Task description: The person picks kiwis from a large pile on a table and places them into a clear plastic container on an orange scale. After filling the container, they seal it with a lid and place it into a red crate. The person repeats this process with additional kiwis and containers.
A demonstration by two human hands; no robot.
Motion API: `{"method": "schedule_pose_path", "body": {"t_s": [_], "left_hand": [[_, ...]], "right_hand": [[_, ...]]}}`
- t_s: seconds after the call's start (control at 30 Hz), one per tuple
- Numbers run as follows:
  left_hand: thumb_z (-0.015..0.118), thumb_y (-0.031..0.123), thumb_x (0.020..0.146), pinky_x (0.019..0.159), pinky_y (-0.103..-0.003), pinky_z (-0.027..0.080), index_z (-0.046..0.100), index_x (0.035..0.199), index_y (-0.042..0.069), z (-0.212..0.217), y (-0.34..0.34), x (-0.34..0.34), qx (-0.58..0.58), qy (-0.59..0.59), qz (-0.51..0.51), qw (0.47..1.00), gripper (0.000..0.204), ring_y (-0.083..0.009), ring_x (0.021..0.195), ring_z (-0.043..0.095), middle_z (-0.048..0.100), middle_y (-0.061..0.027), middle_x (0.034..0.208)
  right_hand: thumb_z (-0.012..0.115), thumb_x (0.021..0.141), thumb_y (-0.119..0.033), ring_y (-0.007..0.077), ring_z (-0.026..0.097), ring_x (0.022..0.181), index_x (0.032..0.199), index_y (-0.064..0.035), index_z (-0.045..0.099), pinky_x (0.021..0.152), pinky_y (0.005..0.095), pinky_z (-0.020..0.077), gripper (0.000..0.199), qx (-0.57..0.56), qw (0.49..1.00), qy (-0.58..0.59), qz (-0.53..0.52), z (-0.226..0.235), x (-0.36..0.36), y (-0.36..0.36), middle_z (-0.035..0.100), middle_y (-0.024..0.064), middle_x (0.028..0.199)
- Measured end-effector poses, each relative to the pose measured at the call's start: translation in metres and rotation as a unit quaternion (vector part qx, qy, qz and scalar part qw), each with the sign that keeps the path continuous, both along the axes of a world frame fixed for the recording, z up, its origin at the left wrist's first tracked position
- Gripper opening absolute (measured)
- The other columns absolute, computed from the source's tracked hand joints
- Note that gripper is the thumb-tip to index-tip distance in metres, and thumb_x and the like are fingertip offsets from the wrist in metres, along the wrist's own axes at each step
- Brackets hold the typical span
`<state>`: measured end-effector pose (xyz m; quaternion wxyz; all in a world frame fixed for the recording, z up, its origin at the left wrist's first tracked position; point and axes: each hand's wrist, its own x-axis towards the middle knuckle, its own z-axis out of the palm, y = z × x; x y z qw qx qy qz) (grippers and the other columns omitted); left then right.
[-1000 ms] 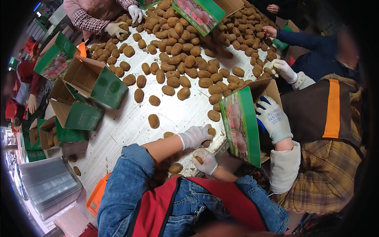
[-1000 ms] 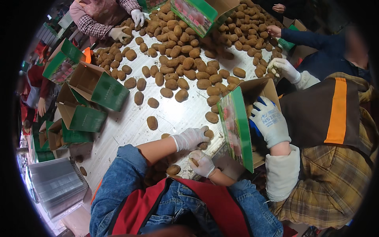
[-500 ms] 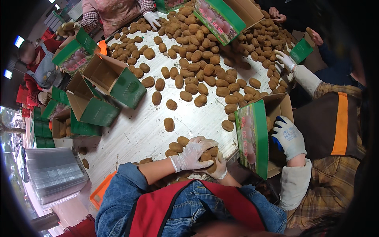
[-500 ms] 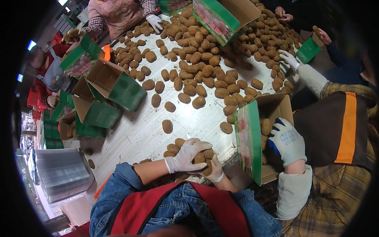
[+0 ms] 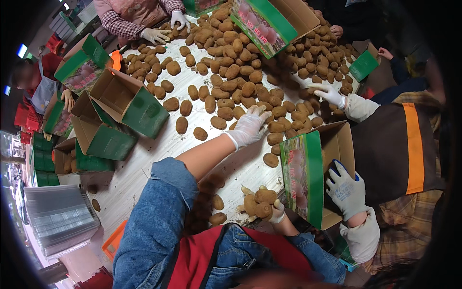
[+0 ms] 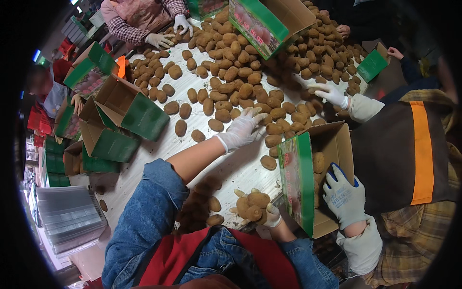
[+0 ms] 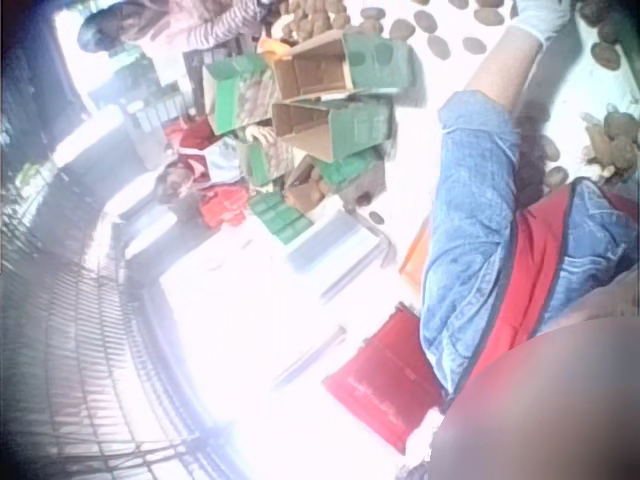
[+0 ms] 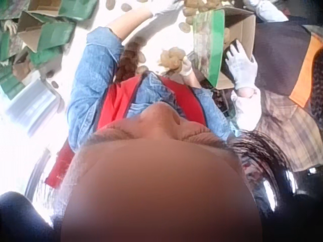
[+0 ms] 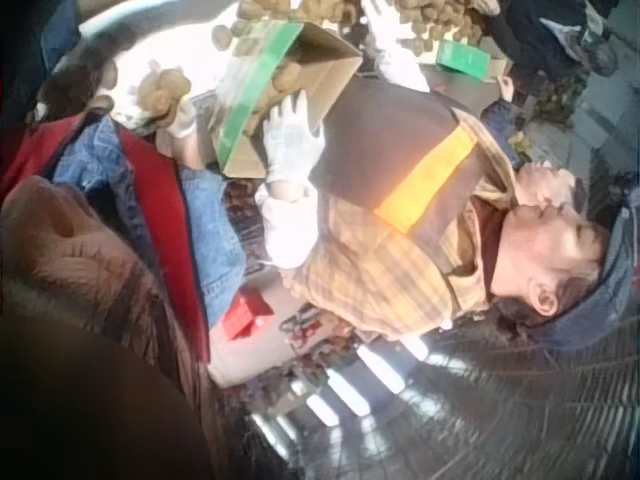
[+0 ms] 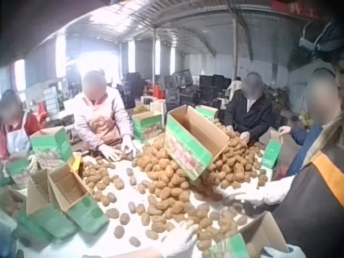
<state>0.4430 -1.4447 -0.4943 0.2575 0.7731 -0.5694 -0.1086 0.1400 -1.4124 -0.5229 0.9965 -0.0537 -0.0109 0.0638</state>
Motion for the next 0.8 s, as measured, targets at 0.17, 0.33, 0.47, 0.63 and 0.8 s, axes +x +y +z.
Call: {"method": "schedule_pose_path", "body": {"t_s": [0.17, 0.33, 0.47, 0.63, 0.8], "left_hand": [[0.07, 0.023, 0.086, 0.114, -0.051, 0.041, 0.05, 0.147, 0.016, -0.029, -0.053, 0.012, 0.149, -0.086, -0.024, 0.985, 0.065, -0.044, 0.148, 0.031, 0.035, -0.0173, 0.159], [0.068, 0.02, 0.087, 0.101, -0.051, 0.05, 0.057, 0.129, 0.012, -0.034, -0.04, 0.013, 0.055, -0.1, 0.003, 0.994, 0.044, -0.0428, 0.131, 0.047, 0.049, -0.016, 0.142], [0.069, 0.021, 0.084, 0.095, -0.049, 0.052, 0.059, 0.117, 0.008, -0.017, -0.031, 0.01, 0.071, 0.007, 0.058, 0.996, 0.037, -0.04, 0.113, 0.059, 0.061, -0.0181, 0.122], [0.077, 0.03, 0.08, 0.089, -0.048, 0.055, 0.062, 0.122, 0.008, -0.006, -0.059, -0.024, 0.108, 0.057, -0.004, 0.993, 0.05, -0.0372, 0.107, 0.067, 0.063, -0.0196, 0.119], [0.09, 0.034, 0.067, 0.084, -0.046, 0.058, 0.061, 0.126, 0.007, -0.007, -0.072, -0.02, 0.218, 0.054, -0.013, 0.974, 0.071, -0.0369, 0.106, 0.068, 0.063, -0.0202, 0.123]], "right_hand": [[0.08, 0.083, -0.051, 0.0608, 0.039, 0.137, 0.15, -0.0373, 0.047, 0.089, 0.061, 0.0589, 0.075, -0.02, 0.999, 0.023, -0.023, -0.007, 0.001, 0.004, 0.01, 0.0189, 0.167], [0.079, 0.08, -0.045, 0.0575, 0.03, 0.144, 0.15, -0.0299, 0.047, 0.116, 0.0675, 0.0302, 0.078, -0.025, 0.997, 0.064, -0.042, -0.012, -0.005, -0.003, 0.013, 0.0214, 0.167], [0.078, 0.081, -0.046, 0.0561, 0.032, 0.143, 0.152, -0.0307, 0.043, 0.116, 0.0674, 0.0299, 0.08, -0.032, 0.996, 0.061, -0.059, -0.011, -0.008, -0.011, 0.017, 0.0208, 0.166], [0.077, 0.082, -0.048, 0.0552, 0.034, 0.142, 0.155, -0.0332, 0.037, 0.116, 0.0675, 0.03, 0.084, 0.003, 0.997, 0.062, -0.046, -0.017, -0.01, -0.011, 0.021, 0.0199, 0.165], [0.076, 0.084, -0.049, 0.0542, 0.036, 0.141, 0.158, -0.0357, 0.031, 0.115, 0.0675, 0.0302, 0.088, 0.471, 0.877, 0.094, 0.0, -0.028, -0.018, -0.007, 0.024, 0.0189, 0.164]]}}
